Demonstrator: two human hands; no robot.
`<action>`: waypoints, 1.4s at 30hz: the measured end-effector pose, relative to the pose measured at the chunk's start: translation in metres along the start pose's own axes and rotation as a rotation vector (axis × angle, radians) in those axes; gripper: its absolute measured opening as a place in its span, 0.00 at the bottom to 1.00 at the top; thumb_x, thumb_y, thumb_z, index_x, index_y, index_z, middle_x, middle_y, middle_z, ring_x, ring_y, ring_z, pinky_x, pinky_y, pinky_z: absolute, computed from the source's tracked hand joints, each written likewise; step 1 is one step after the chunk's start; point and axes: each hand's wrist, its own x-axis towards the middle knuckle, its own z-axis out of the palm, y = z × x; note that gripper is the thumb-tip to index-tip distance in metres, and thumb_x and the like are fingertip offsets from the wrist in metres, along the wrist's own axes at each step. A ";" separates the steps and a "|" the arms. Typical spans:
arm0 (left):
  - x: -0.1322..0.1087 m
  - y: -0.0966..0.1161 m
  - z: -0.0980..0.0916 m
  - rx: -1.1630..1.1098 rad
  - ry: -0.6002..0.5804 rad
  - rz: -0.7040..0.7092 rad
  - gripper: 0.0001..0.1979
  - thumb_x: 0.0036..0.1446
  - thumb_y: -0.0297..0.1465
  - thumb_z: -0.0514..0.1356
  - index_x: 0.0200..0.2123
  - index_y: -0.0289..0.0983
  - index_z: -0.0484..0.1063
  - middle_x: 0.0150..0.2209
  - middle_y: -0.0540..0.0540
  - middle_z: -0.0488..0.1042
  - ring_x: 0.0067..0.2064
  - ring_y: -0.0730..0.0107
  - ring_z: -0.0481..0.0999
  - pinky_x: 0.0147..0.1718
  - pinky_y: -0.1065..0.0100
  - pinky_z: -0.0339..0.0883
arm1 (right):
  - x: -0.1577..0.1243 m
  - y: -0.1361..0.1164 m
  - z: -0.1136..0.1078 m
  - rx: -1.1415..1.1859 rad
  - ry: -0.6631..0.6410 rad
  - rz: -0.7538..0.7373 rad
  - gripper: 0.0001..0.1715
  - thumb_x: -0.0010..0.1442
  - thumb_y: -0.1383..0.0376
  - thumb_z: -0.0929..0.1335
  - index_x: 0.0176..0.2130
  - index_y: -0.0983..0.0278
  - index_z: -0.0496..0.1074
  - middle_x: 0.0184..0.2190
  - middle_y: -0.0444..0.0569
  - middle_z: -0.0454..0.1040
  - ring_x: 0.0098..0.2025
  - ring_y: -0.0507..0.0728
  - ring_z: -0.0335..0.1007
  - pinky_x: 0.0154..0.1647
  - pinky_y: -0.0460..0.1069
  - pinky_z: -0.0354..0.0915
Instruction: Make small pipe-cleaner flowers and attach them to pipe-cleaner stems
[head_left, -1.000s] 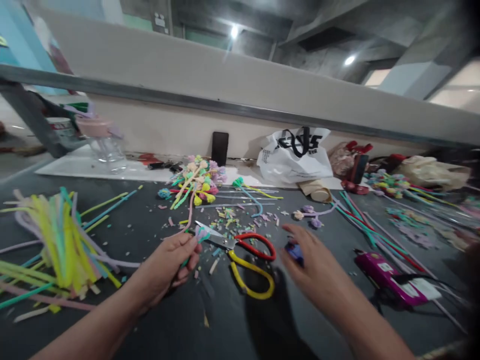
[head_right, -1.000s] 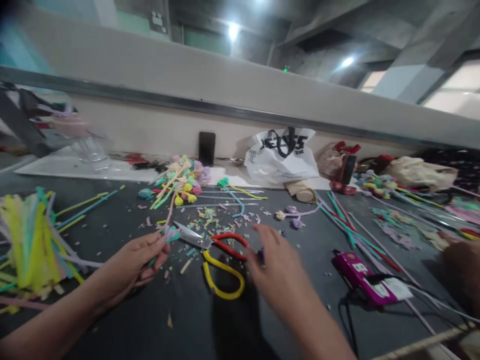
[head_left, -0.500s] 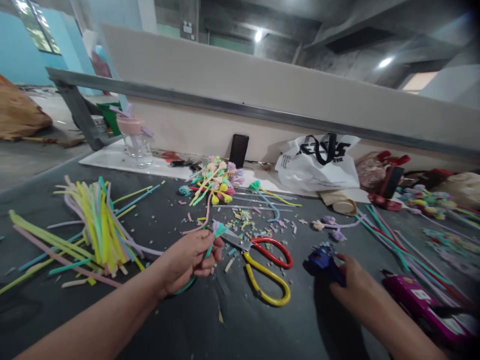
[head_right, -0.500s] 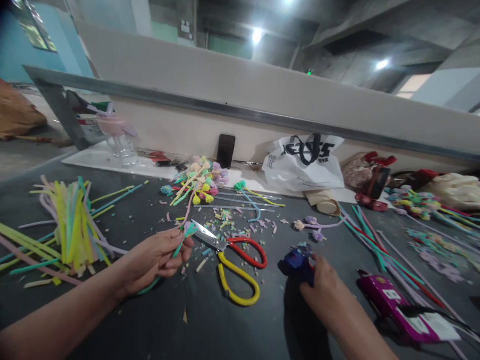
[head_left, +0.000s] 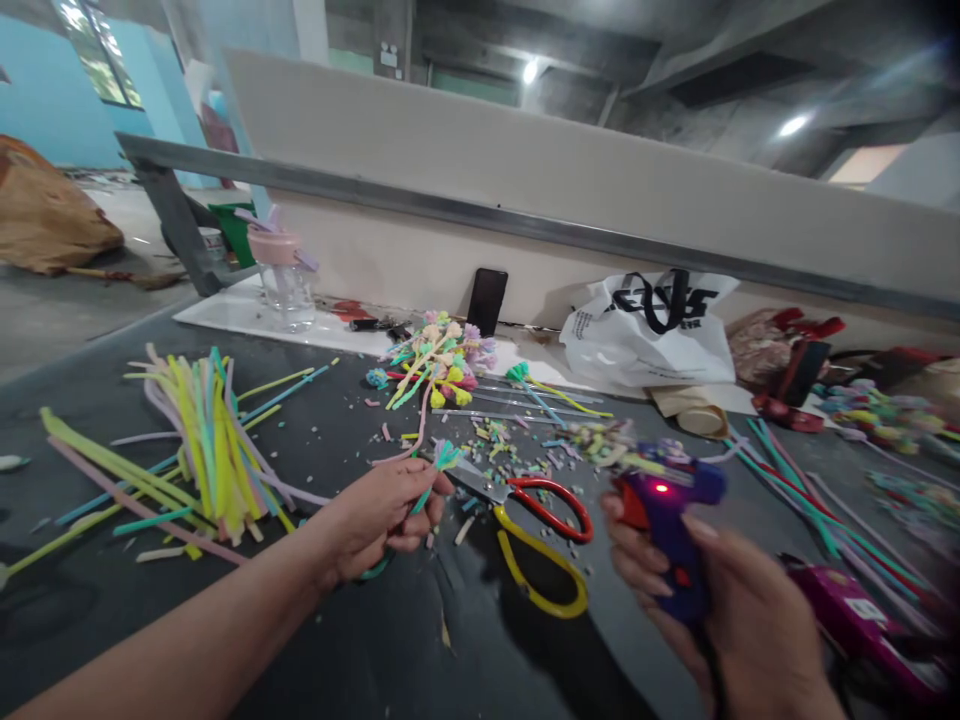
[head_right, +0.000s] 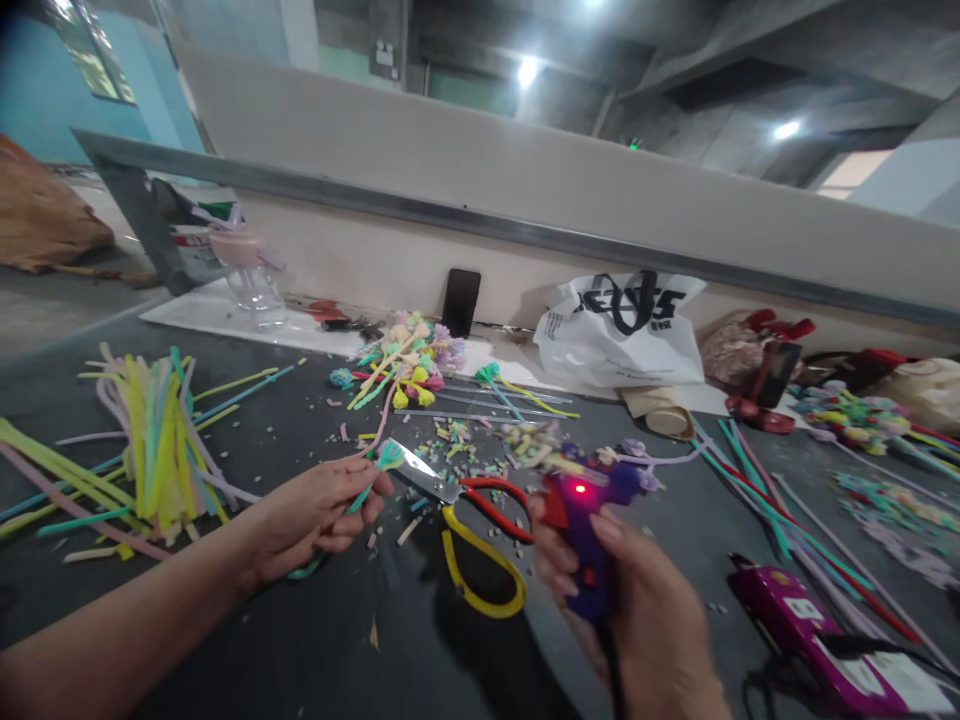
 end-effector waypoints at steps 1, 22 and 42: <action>0.000 0.001 0.000 -0.010 0.007 0.011 0.09 0.56 0.35 0.53 0.32 0.33 0.64 0.24 0.51 0.63 0.18 0.84 0.53 0.15 0.77 0.40 | 0.000 0.008 0.010 0.076 -0.033 0.062 0.16 0.49 0.58 0.65 0.34 0.67 0.72 0.20 0.47 0.63 0.18 0.48 0.49 0.13 0.43 0.53; -0.002 0.001 0.011 0.193 0.123 0.067 0.08 0.53 0.26 0.51 0.22 0.35 0.61 0.16 0.50 0.68 0.18 0.74 0.69 0.19 0.72 0.64 | -0.020 0.073 0.047 -0.832 -0.200 -0.397 0.18 0.57 0.56 0.64 0.44 0.63 0.66 0.31 0.51 0.71 0.31 0.57 0.69 0.30 0.48 0.66; -0.001 0.000 0.012 0.229 0.150 0.070 0.11 0.56 0.26 0.51 0.21 0.36 0.59 0.13 0.51 0.68 0.16 0.72 0.70 0.18 0.71 0.66 | -0.014 0.076 0.044 -1.011 -0.239 -0.477 0.18 0.60 0.59 0.60 0.48 0.62 0.62 0.37 0.51 0.71 0.37 0.58 0.70 0.36 0.49 0.66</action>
